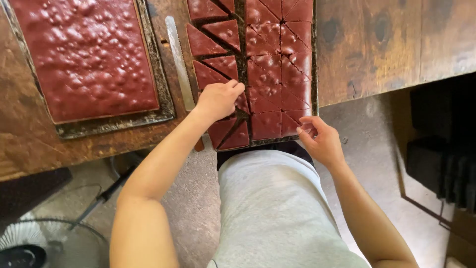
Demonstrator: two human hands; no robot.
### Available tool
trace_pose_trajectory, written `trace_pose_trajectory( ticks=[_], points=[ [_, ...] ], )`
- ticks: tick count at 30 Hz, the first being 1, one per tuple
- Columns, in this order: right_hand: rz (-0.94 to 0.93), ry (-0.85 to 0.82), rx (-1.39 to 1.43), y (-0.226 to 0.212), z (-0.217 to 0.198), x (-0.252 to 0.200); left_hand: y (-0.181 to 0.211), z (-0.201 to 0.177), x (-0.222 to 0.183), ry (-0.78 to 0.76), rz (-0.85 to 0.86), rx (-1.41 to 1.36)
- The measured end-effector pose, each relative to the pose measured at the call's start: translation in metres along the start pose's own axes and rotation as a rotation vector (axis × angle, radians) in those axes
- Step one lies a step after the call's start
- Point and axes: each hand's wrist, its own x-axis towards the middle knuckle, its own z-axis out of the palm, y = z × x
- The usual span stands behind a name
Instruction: The person uses a long knife to cut a rectangular slab of reddish confectionery on a metal tray into a grid of squares, then cuts each square diagonally into triangles. The person then separates the triangular pieces by hand and arranges them on the tray.
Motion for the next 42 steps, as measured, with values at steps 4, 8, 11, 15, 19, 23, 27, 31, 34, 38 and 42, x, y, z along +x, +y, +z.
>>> trace_pose_trajectory(
  ticks=[4,8,11,15,19,23,27,31,34,38,42],
  points=[
    [0.013,-0.101,-0.059,0.012,-0.022,0.02,0.013,-0.004,0.008,-0.099,-0.081,-0.035],
    [-0.09,-0.203,-0.118,0.015,-0.027,0.043,0.025,0.002,0.021,-0.139,-0.159,-0.008],
    [-0.165,-0.268,-0.12,0.007,-0.023,0.052,0.027,0.01,0.019,-0.105,-0.139,0.087],
    [-0.224,-0.282,-0.09,-0.013,-0.019,0.059,0.019,0.002,0.022,-0.078,-0.076,0.108],
    [-0.178,-0.262,-0.097,-0.02,-0.011,0.055,0.009,-0.005,0.02,-0.089,0.001,0.117],
    [-0.128,-0.215,-0.089,-0.013,0.0,0.042,0.003,-0.009,0.021,-0.127,0.047,0.113],
    [-0.046,-0.183,-0.083,-0.004,0.007,0.028,-0.004,-0.013,0.019,-0.156,0.072,0.111],
    [0.005,-0.167,-0.059,-0.002,0.013,0.023,-0.012,-0.02,0.018,-0.167,0.087,0.105],
    [0.037,-0.18,-0.076,-0.003,0.014,0.03,-0.009,-0.023,0.019,-0.199,0.09,0.082],
    [-0.045,-0.139,-0.028,0.009,-0.004,0.065,-0.002,-0.037,0.02,-0.222,0.04,0.042],
    [-0.149,-0.039,-0.016,0.036,-0.04,0.141,0.009,-0.06,0.041,-0.213,-0.047,-0.025]
  ],
)
